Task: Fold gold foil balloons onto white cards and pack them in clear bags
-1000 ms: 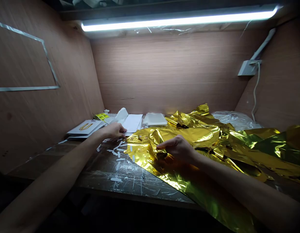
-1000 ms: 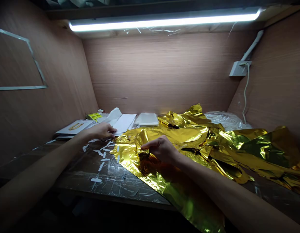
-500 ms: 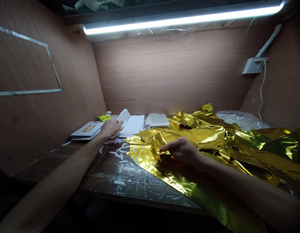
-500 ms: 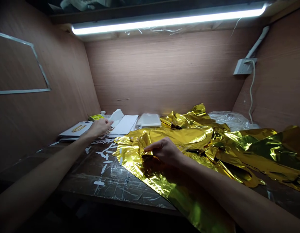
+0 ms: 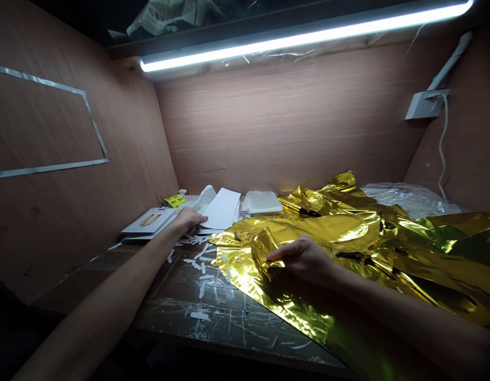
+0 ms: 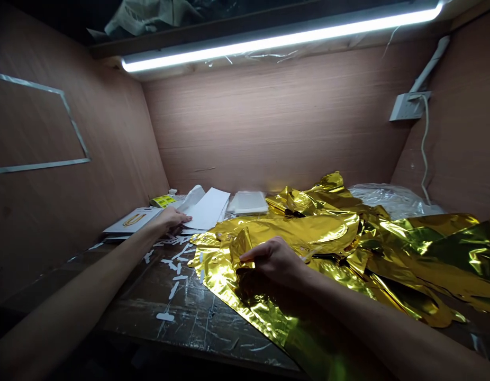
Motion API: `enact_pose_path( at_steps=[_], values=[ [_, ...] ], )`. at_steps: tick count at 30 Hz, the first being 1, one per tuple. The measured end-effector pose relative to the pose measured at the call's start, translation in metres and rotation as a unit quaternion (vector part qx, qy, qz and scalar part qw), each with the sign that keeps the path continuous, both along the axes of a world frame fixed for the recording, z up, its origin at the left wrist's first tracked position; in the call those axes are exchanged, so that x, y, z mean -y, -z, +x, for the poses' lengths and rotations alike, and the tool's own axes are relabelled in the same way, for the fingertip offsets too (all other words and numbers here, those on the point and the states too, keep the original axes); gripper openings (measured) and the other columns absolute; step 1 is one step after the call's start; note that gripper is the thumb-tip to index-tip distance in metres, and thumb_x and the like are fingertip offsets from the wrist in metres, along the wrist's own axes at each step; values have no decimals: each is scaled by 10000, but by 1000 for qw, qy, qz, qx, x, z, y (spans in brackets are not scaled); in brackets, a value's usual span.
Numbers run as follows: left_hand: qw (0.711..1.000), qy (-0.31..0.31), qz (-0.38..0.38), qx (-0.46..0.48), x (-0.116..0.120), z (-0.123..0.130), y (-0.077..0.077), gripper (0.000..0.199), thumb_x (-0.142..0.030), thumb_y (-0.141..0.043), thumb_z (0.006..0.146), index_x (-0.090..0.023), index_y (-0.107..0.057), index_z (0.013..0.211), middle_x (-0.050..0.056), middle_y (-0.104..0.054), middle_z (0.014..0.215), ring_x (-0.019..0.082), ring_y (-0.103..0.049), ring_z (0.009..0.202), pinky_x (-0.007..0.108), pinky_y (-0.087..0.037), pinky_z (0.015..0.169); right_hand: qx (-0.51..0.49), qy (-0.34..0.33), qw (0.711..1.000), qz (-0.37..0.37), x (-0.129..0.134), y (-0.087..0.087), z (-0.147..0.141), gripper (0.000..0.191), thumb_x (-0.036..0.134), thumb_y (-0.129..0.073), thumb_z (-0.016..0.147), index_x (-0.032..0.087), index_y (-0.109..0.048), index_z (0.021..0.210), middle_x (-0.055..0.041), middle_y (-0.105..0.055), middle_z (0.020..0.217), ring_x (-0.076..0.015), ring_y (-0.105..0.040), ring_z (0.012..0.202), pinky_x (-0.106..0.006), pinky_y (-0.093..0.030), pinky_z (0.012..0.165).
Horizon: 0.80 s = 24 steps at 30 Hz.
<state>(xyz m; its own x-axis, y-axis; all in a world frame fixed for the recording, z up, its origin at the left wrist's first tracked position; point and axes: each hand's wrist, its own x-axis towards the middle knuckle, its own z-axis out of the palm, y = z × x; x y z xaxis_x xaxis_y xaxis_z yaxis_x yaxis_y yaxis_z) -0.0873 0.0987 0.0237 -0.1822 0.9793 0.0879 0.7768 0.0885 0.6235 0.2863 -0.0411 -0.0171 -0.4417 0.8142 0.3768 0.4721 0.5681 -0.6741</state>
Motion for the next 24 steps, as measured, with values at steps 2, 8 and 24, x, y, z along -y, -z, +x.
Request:
enact_pose_path(
  at_steps=[2, 8, 24],
  values=[
    [999, -44, 6, 26, -3, 2, 0, 461, -527, -859, 634, -122, -714, 799, 5, -560, 527, 158, -507, 452, 272, -364, 440, -3, 2, 1000, -6, 1, -2, -1, 416, 84, -572, 689, 262, -856, 935, 38, -679, 564, -77, -469, 460, -219, -358, 498],
    [996, -86, 31, 13, 3, 3, -4, 405, -459, -805, 700, -120, -750, 914, 52, -695, 682, 208, -665, 595, 264, -478, 531, -22, 11, 1000, -17, 0, -4, 0, 402, 86, -583, 680, 251, -856, 925, 30, -702, 572, -91, -521, 465, -216, -380, 491],
    [954, 53, -89, -283, -9, 63, -47, 657, -834, -741, 489, -198, -639, 617, 122, -715, 783, 311, -681, 781, 325, -458, 631, -44, -23, 999, 7, 2, -6, -3, 484, -6, -561, 638, 259, -851, 921, -7, -808, 811, -150, -730, 639, -215, -513, 619]
  ],
)
